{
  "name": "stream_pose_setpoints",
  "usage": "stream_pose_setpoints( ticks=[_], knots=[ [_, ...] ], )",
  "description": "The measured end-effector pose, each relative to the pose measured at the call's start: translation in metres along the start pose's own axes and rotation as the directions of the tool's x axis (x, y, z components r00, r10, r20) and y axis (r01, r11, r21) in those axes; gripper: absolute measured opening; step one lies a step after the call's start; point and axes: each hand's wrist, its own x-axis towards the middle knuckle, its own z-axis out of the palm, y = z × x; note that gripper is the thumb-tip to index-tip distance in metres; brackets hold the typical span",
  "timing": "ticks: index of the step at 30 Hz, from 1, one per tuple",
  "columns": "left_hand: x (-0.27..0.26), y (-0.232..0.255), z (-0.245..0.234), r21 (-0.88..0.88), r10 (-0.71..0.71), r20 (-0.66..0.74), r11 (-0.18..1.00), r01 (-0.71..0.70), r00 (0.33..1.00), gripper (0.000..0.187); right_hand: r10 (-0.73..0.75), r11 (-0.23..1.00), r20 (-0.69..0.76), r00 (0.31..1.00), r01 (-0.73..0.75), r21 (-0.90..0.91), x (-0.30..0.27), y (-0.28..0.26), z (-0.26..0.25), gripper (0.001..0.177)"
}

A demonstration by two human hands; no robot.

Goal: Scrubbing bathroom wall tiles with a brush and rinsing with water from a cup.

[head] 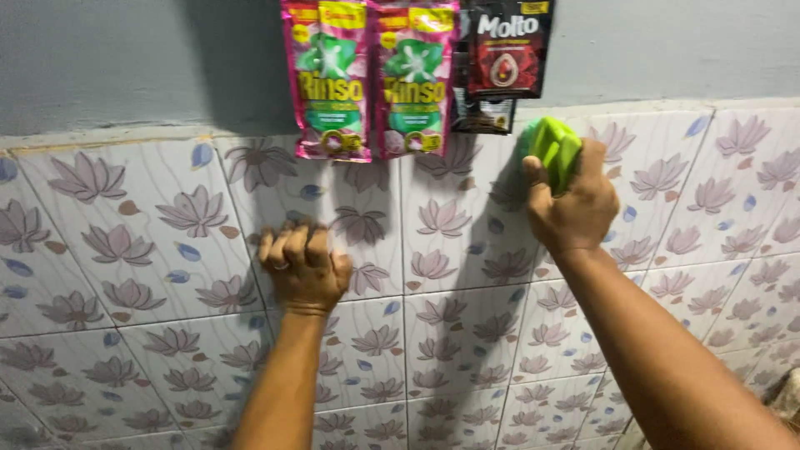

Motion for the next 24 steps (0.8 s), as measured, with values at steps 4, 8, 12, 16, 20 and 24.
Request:
stream_pose_setpoints(
  ticks=[4,8,12,16,20,24],
  knots=[
    [0.009,0.065,0.022,-0.044,-0.024,0.159,0.999,0.031,0.987,0.037,-0.013,1.0,0.034,0.999,0.012,0.011,-0.004,0.002,-0.002,0.048],
    [0.009,0.107,0.031,0.013,-0.1,0.082,0.995,0.099,0.992,0.048,-0.065,0.997,0.097,0.993,0.069,-0.029,-0.022,0.013,-0.005,0.046],
    [0.002,0.112,0.033,0.05,-0.138,0.057,0.99,0.135,0.989,0.051,-0.333,0.941,0.152,0.931,0.338,-0.003,-0.074,0.033,-0.012,0.029],
    [0.008,0.113,0.031,0.042,-0.126,0.035,0.991,0.125,0.991,0.048,-0.569,0.822,0.198,0.798,0.552,0.139,-0.131,0.047,-0.024,0.023],
    [0.003,0.113,0.032,0.053,-0.136,0.062,0.99,0.132,0.989,0.048,-0.648,0.762,0.198,0.736,0.626,0.168,-0.111,0.042,-0.024,0.014],
    [0.004,0.113,0.032,0.051,-0.133,0.062,0.99,0.129,0.989,0.048,-0.576,0.815,0.16,0.801,0.578,0.039,-0.037,0.03,-0.011,0.032]
  ],
)
